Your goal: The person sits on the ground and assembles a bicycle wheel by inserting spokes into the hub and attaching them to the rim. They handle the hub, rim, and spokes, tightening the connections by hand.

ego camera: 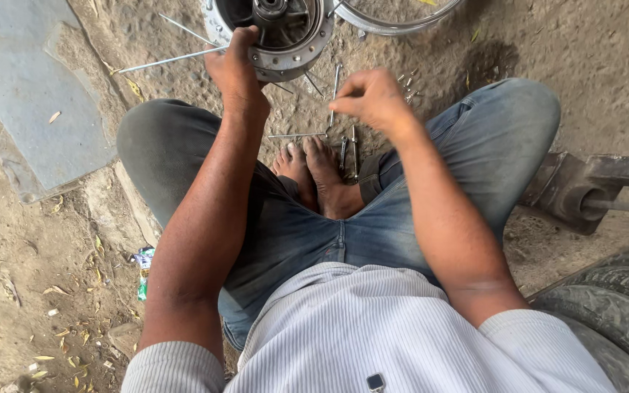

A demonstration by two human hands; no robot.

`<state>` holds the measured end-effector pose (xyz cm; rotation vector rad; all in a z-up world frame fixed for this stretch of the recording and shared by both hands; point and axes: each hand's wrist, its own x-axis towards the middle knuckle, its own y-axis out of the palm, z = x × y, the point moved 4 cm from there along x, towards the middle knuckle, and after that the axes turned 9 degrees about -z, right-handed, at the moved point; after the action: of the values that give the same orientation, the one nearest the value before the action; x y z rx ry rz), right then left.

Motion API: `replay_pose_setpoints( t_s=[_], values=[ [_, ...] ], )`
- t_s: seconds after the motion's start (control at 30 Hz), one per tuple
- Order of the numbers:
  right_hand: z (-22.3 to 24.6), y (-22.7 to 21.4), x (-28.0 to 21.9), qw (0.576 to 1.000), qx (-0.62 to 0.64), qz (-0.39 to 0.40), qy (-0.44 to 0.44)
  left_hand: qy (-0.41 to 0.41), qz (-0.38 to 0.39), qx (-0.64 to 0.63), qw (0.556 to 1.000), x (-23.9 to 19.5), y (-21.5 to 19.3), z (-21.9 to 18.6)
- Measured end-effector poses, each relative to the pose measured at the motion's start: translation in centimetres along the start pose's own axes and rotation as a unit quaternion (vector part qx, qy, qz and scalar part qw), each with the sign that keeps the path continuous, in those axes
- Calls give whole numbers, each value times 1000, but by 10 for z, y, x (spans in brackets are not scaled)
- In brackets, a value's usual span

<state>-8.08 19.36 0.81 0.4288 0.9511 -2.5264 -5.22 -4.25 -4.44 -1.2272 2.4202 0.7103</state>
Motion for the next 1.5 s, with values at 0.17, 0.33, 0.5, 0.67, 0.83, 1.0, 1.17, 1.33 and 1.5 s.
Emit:
replay_pose_setpoints(
  t_s=[0.17,0.33,0.5,0.67,0.83,1.0,1.17,1.33,1.5],
  values=[
    [10,-37,-5,984,121,-15,-128,-32,-20,-13,999,6,1,3],
    [36,-33,-15,912,309,-72,-261,-34,-6,-26,999,-1,6,3],
    [53,-2,-37,869,38,-226,-439,-48,-11,2,999,-12,5,5],
    [44,10,-27,925,51,-189,-326,-46,-8,17,999,-8,5,12],
    [34,9,-19,921,69,-214,-319,-28,12,27,999,-7,4,17],
    [23,10,-16,922,80,-210,-315,-18,14,50,998,-6,3,20],
    [23,20,-11,921,67,-229,-307,-69,-30,47,996,12,-5,40],
    [30,24,-30,893,6,-293,-341,72,-17,80,994,11,5,47],
    [22,39,-18,932,24,-281,-227,19,-60,-26,998,-1,15,54]
  ],
)
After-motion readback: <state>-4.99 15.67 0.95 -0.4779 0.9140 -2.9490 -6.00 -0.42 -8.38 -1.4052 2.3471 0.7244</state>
